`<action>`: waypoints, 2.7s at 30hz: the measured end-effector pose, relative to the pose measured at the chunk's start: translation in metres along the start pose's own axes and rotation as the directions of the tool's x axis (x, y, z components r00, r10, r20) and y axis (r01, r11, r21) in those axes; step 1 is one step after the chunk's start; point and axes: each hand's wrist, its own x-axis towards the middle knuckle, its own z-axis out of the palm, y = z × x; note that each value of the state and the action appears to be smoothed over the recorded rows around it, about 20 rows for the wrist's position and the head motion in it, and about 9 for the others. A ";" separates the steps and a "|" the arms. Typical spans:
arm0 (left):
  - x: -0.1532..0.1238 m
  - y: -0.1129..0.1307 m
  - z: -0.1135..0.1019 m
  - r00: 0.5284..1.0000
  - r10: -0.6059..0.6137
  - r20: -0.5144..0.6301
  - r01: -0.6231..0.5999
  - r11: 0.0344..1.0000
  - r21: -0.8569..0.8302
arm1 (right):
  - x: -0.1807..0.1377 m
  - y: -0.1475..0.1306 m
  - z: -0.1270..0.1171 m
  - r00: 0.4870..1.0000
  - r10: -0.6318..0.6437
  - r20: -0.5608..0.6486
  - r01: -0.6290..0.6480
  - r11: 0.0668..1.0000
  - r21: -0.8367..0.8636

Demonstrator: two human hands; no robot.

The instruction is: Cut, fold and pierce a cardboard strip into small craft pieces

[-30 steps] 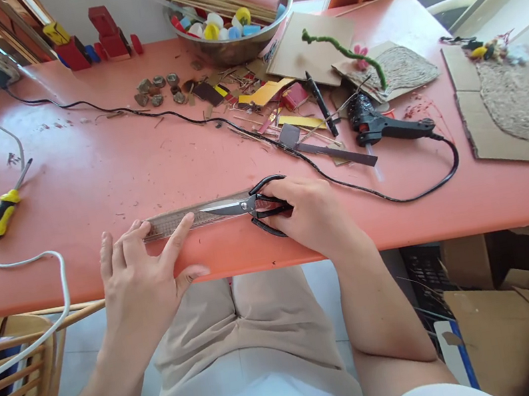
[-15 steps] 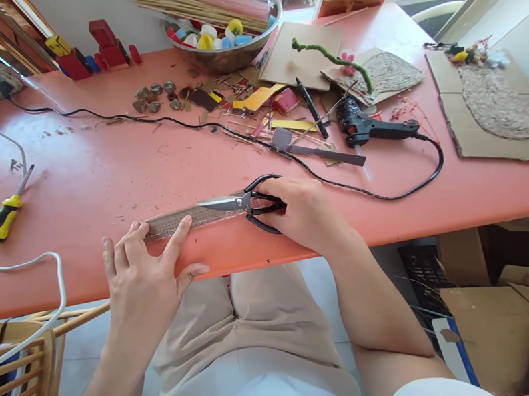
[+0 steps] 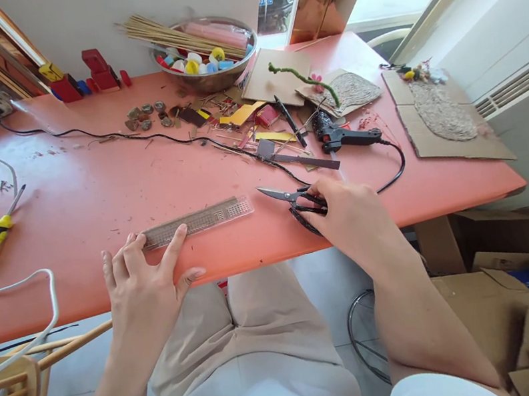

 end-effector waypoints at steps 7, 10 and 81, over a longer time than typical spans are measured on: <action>-0.001 0.001 0.004 0.999 -0.027 -0.031 0.026 0.999 -0.037 | 0.004 0.008 0.011 0.994 -0.106 -0.012 0.104 0.990 -0.098; -0.002 0.000 0.006 0.999 -0.012 -0.045 0.012 1.000 -0.008 | 0.011 0.013 0.022 0.995 -0.097 -0.040 0.090 0.985 -0.145; 0.002 0.001 -0.001 0.997 -0.030 0.074 0.029 0.999 0.021 | 0.082 -0.090 0.066 0.932 -0.174 0.319 -0.188 0.520 0.833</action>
